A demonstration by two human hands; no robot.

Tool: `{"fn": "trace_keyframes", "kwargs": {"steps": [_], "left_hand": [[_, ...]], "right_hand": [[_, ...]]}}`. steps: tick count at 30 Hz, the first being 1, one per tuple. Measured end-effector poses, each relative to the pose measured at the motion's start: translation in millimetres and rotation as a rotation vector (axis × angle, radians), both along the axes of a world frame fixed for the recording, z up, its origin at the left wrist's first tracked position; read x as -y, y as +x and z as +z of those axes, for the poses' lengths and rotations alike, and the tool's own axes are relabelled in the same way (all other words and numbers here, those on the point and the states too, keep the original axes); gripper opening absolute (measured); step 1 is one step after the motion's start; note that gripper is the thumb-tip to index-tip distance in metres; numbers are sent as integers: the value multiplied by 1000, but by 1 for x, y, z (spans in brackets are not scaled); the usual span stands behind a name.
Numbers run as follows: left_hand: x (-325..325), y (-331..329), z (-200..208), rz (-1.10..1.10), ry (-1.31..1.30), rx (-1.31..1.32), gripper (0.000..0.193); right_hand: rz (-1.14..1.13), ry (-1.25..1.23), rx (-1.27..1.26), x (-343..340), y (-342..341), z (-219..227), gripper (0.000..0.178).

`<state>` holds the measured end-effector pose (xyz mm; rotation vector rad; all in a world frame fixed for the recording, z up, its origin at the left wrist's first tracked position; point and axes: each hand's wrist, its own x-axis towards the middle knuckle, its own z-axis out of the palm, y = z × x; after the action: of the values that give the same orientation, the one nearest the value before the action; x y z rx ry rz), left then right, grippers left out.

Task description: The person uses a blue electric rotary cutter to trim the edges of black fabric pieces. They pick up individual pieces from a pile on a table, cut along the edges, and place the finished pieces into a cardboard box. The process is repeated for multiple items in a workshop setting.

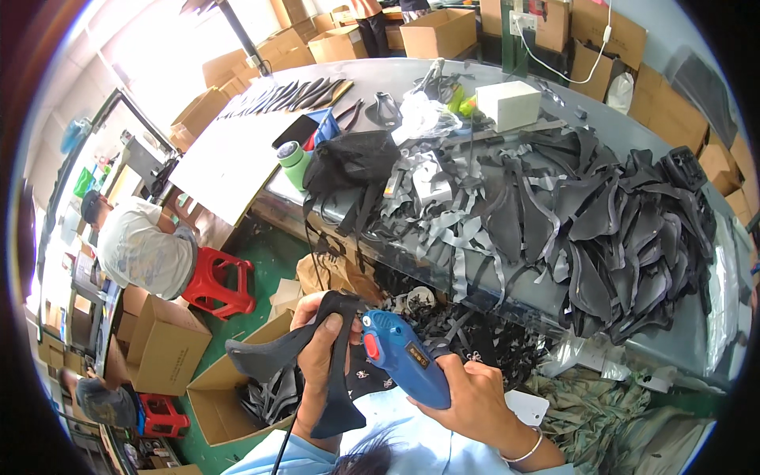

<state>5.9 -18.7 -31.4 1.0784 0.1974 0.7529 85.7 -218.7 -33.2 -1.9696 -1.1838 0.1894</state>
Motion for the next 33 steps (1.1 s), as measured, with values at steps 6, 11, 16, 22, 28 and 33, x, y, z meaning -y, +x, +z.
{"fn": "trace_keyframes", "kwargs": {"steps": [6,11,16,22,28,33], "left_hand": [[-3,-3,11,-90,85,-155,24],[-15,-3,25,-268,30,-504,23],[-23,-5,33,-322,-12,-598,28],[-23,-3,41,-404,71,-775,29],[-30,-1,42,-516,272,-819,28],[-36,5,27,-608,602,-826,30]], "right_hand": [[8,23,-7,0,2,6,54],[-16,52,12,5,14,1,43],[-1,-52,188,23,23,-5,37],[54,-69,207,28,21,-17,38],[89,-76,228,26,20,-17,38],[108,-53,217,22,14,-20,38]]}}
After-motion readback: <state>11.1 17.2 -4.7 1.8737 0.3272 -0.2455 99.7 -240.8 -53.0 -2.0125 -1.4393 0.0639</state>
